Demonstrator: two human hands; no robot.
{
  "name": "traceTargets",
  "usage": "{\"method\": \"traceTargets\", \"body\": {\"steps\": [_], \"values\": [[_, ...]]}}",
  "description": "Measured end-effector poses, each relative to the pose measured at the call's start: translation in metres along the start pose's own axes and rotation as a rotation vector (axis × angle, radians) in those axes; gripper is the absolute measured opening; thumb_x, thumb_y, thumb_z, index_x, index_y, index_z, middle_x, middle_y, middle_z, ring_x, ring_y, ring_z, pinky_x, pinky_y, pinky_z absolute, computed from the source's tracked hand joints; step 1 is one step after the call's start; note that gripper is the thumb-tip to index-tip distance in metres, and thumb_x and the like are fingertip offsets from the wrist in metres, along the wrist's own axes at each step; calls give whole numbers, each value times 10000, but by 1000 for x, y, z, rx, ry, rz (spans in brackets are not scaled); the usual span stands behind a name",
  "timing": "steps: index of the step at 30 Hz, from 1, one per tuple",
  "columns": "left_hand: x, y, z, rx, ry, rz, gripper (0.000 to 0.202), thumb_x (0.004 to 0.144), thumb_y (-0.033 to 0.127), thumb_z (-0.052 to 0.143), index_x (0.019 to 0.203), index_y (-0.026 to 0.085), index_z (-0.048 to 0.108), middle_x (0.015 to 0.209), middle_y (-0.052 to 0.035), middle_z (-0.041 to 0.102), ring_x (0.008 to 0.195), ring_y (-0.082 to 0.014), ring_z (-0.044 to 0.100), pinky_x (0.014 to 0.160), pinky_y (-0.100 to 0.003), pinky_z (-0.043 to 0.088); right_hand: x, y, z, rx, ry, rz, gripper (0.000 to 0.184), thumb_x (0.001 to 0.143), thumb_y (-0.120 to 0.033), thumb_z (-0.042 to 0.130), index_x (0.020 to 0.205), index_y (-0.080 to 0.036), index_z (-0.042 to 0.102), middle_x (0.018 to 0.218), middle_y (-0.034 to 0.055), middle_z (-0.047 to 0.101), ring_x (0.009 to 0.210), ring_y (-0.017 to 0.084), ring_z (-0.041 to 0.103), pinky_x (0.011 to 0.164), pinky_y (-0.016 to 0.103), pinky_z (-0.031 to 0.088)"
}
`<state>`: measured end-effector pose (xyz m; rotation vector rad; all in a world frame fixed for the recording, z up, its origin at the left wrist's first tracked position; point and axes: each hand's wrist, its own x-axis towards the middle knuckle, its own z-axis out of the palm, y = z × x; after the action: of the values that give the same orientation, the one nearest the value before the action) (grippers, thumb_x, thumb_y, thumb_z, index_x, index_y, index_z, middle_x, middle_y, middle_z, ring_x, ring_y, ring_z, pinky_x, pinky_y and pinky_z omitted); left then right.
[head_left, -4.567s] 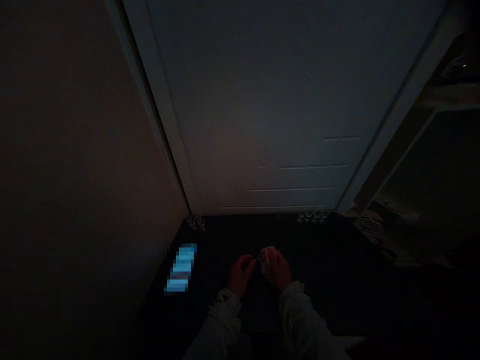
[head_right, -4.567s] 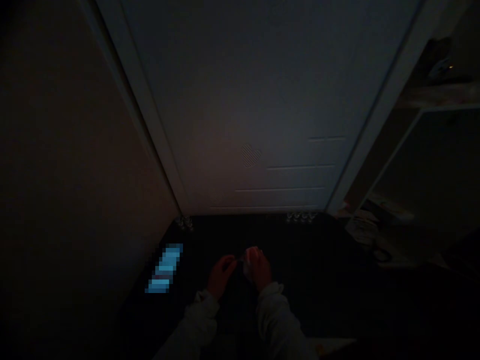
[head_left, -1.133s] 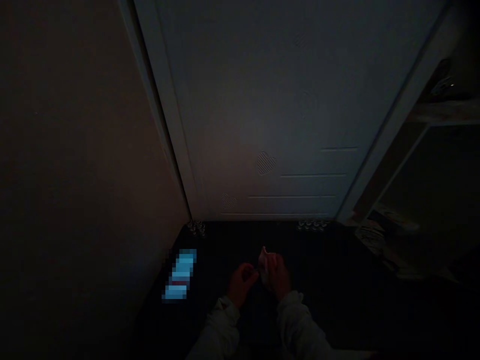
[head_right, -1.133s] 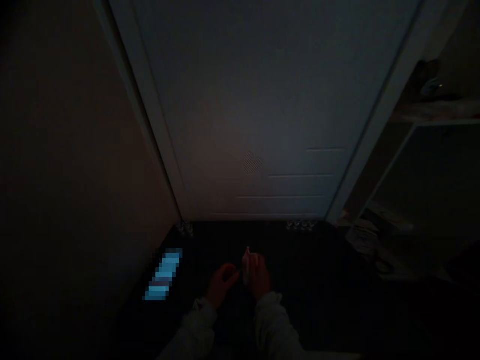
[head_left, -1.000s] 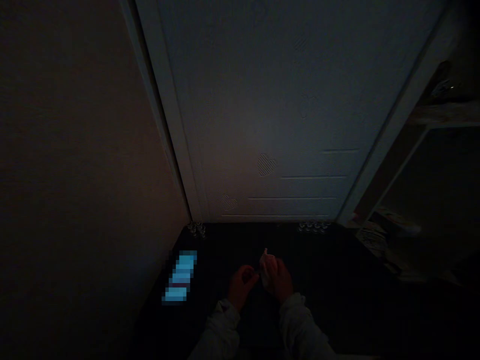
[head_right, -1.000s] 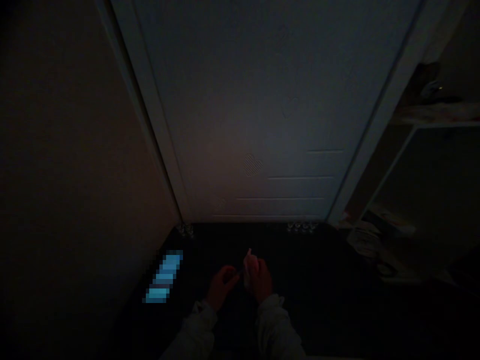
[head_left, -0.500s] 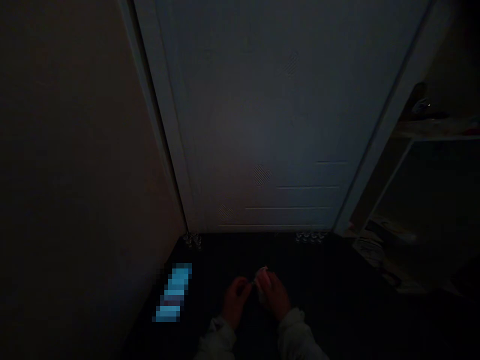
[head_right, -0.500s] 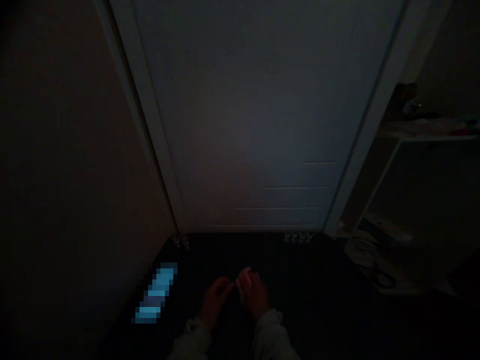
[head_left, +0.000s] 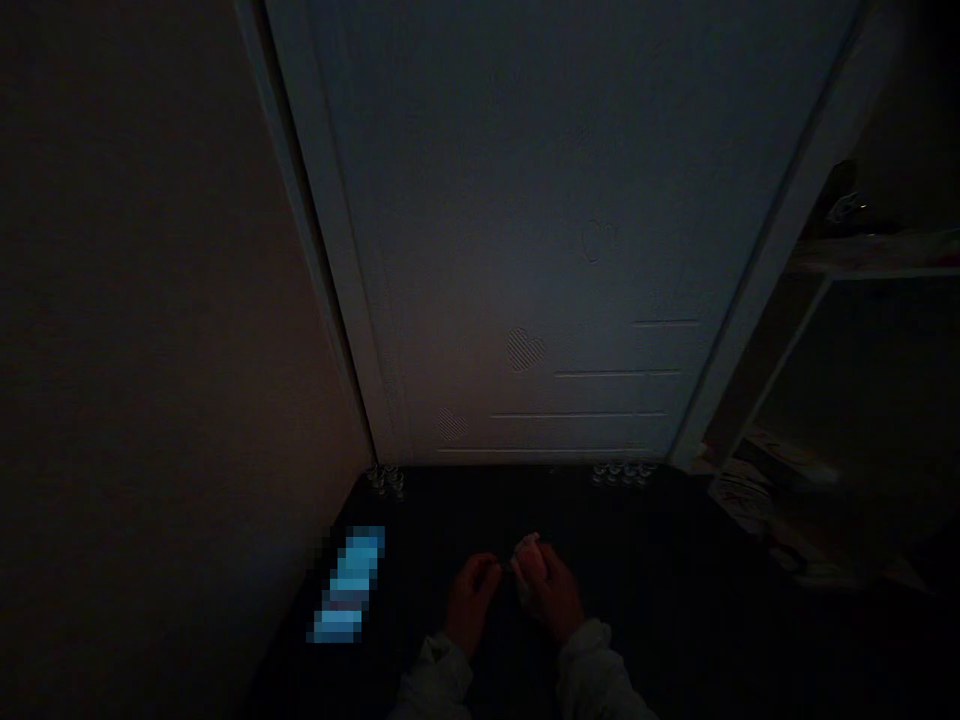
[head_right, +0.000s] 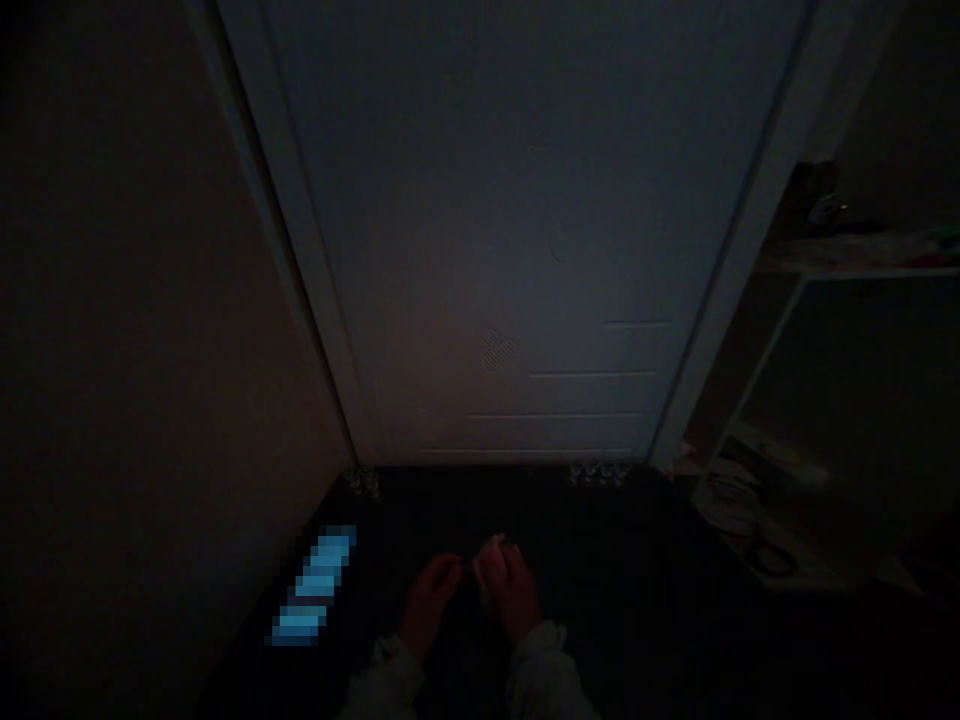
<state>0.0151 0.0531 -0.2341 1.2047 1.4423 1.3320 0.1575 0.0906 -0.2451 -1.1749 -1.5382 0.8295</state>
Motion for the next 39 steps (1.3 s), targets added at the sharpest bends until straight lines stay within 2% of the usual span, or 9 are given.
{"method": "traceTargets", "body": {"steps": [3,8,13,17,20,27,32,36,39], "values": [[1,-1,-1,-27,24,-24,459,723,487,554,994,122,619,960,-108,667,868,-226,599,765,-315,458,-2,-3,-1,2,-58,-65,337,779,-459,502,901,-169,624,833,65,645,777,208,587,706,300,468],[-1,0,-5,-46,30,-49,517,717,518,557,1034,117,630,900,-99,683,771,-205,596,702,-300,454,-3,-5,-1,-41,-64,-127,319,707,-409,590,932,-187,631,949,79,648,908,256,563,861,378,402],[0,0,-7,-52,10,-64,500,699,513,583,1013,131,651,799,-63,678,721,-186,578,677,-283,437,-3,-8,-3,-88,-110,-100,177,719,-357,545,700,-189,599,771,53,630,775,222,553,783,343,416],[0,1,-5,-72,12,-80,528,690,544,572,988,117,660,788,-69,676,703,-187,570,671,-292,437,-2,-8,-4,-87,-132,-98,184,734,-356,526,689,-188,588,719,37,614,713,202,543,703,316,428],[-1,3,-3,-88,20,-88,538,681,560,573,977,121,668,801,-73,681,709,-190,571,679,-298,438,-1,-3,-4,-90,-139,-109,173,743,-340,525,690,-192,598,711,31,621,713,202,550,755,345,424],[4,0,-10,-144,27,-115,610,663,578,589,1038,100,649,800,-70,675,714,-183,568,691,-293,437,-3,7,5,-45,-85,-123,327,759,-385,540,984,-173,650,1070,113,632,1030,283,537,973,469,325],[6,-1,-14,-173,18,-123,629,633,604,607,1012,106,669,753,-64,675,699,-186,569,681,-297,428,-3,1,7,-31,-100,-131,272,769,-371,515,876,-176,670,943,106,660,904,253,592,842,392,453],[4,3,-12,-178,6,-134,624,608,621,617,967,116,690,718,-55,676,664,-180,565,648,-293,425,0,0,5,-37,-113,-120,227,746,-373,519,754,-186,648,831,83,651,817,238,594,792,374,463],[2,4,-10,-184,9,-132,587,619,599,626,970,132,692,723,-40,673,680,-174,560,672,-288,422,2,2,5,-42,-106,-101,212,731,-368,528,759,-187,633,811,71,641,805,235,580,779,368,458]]}}
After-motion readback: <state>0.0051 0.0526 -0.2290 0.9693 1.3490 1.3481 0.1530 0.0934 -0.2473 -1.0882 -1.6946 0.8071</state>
